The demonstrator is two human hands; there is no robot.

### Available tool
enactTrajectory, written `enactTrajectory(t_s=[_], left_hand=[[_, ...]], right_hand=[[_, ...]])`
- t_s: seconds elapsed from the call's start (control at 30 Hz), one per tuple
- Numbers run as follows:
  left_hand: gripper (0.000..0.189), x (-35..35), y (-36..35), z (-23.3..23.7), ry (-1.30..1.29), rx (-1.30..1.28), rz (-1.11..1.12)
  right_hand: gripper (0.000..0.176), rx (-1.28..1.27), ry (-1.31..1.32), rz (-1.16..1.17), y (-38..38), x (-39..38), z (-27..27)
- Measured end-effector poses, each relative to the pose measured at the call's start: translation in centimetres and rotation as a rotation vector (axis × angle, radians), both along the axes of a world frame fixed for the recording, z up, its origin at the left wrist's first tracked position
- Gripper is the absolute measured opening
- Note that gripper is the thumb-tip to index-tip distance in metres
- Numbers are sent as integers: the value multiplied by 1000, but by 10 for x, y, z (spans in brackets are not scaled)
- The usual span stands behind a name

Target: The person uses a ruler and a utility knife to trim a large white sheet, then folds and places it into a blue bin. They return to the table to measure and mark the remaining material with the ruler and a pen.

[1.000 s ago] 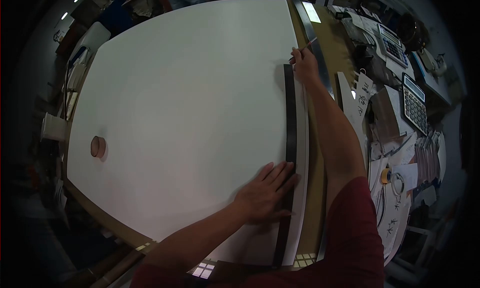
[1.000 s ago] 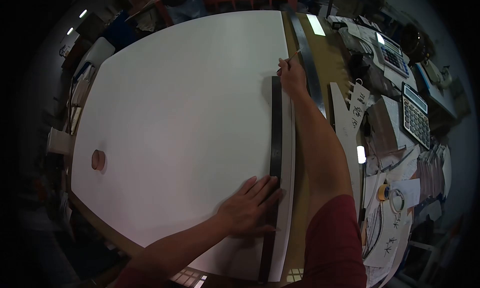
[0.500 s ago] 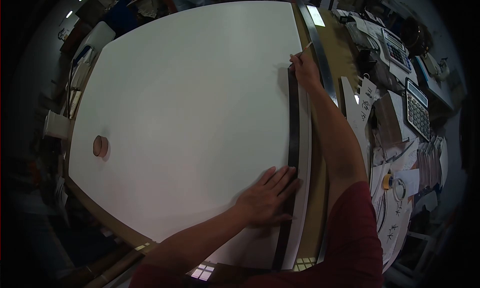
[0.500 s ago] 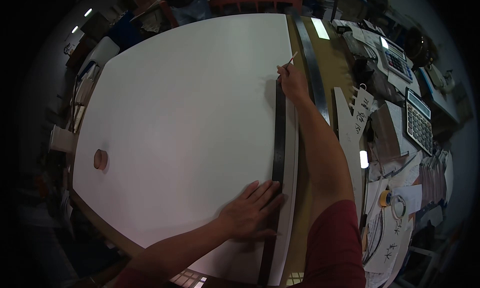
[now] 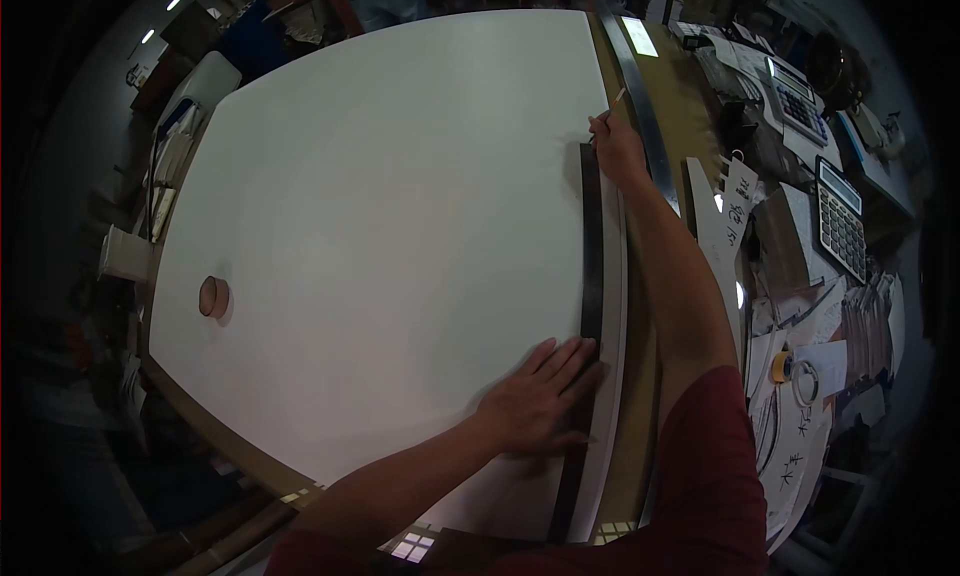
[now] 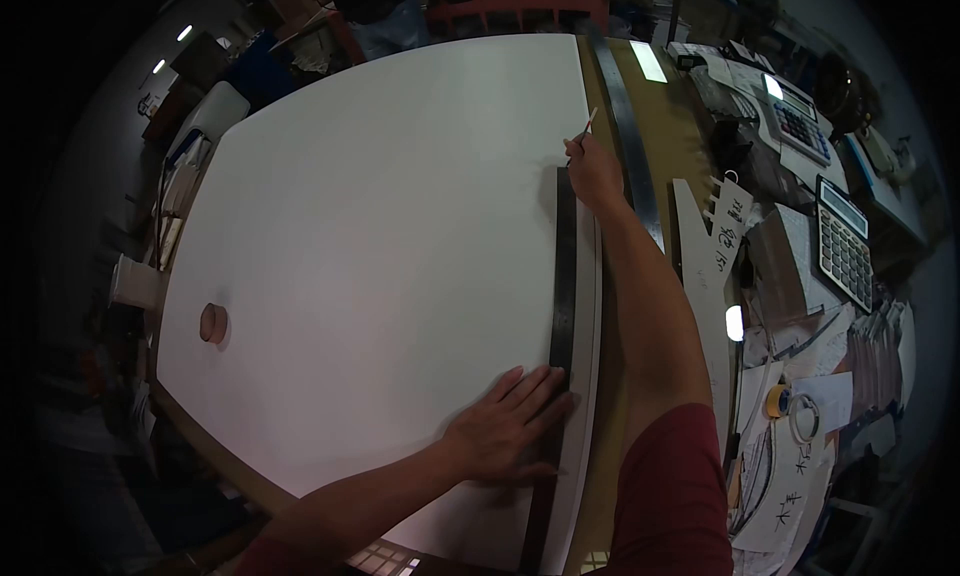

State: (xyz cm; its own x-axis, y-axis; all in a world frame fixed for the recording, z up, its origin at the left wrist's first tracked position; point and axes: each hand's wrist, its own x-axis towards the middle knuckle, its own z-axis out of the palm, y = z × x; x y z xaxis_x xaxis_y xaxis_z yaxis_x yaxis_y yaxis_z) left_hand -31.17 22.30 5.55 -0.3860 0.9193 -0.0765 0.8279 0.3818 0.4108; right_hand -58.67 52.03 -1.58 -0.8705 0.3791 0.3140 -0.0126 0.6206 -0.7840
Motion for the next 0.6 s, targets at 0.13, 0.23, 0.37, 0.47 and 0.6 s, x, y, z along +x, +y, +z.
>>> enactTrajectory(t_s=[0.13,0.23,0.37,0.47,0.6], left_hand=[[94,0,0,-1,9,4,-4],[93,0,0,0,20,-10,-9],[93,2,-3,-4,78,-3,-18],[93,4,-4,-3,110,22,-22],[94,6,-4,-3,157,19,-30]], right_hand=[[30,13,1,-13,0,3,4],[30,-255,12,22,-3,10,8],[29,-325,86,-102,-7,44,11],[29,-152,186,-82,-16,78,-7],[28,-180,160,24,-42,159,15]])
